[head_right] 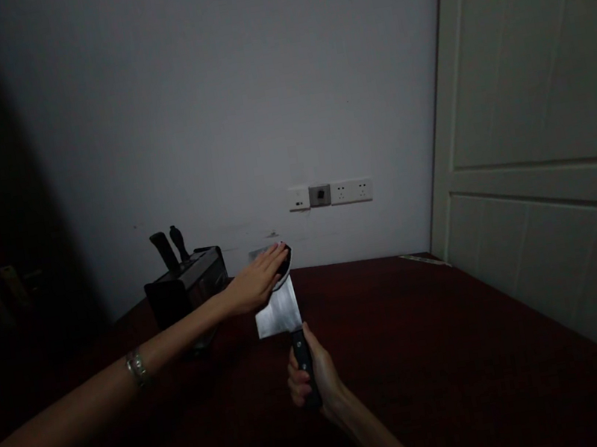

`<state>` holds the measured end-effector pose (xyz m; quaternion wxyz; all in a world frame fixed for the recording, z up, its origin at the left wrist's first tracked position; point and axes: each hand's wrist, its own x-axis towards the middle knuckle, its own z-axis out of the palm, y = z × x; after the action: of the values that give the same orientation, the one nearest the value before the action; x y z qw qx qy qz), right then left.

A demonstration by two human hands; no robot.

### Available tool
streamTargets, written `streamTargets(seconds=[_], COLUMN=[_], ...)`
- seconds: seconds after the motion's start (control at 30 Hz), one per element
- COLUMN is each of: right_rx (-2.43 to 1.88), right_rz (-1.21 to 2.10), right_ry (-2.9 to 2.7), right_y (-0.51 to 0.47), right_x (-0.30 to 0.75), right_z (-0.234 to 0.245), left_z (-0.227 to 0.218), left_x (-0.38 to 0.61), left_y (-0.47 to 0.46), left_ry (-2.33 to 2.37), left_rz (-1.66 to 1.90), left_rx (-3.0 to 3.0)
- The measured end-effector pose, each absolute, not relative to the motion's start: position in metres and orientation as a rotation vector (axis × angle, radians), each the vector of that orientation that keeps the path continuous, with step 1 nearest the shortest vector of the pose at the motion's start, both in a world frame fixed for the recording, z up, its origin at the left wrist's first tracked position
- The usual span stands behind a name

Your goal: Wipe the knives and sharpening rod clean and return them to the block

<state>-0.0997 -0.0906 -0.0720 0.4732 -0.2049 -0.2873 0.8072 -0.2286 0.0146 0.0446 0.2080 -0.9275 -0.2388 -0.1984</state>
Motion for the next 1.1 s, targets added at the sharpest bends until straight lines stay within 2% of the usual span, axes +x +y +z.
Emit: streamTargets(seconds=[0.27, 0.5, 0.77, 1.1], right_rx=[-0.531, -0.538, -0.632, -0.656], right_rz=[1.888, 1.907, 1.842, 1.879], right_ry=[-0.671, -0.709, -0.711, -0.733], right_y=[-0.086, -0.086, -0.09, -0.089], right_x=[-0.095, -0.096, -0.097, -0.1], right_z=[-0.071, -0.073, -0.07, -0.075], left_z=[0.015, 0.028, 0.018, 0.039], left_x=[-0.215, -0.219, -0.218, -0.226], left_y=[-0.035, -0.015, -0.037, 0.009], left_ry=[-0.384, -0.566, -0.417, -0.655], left_rz=[-0.38, -0.451, -0.357, -0.538], left_rx=[-2.678, -2.641, -2.683, -2.579])
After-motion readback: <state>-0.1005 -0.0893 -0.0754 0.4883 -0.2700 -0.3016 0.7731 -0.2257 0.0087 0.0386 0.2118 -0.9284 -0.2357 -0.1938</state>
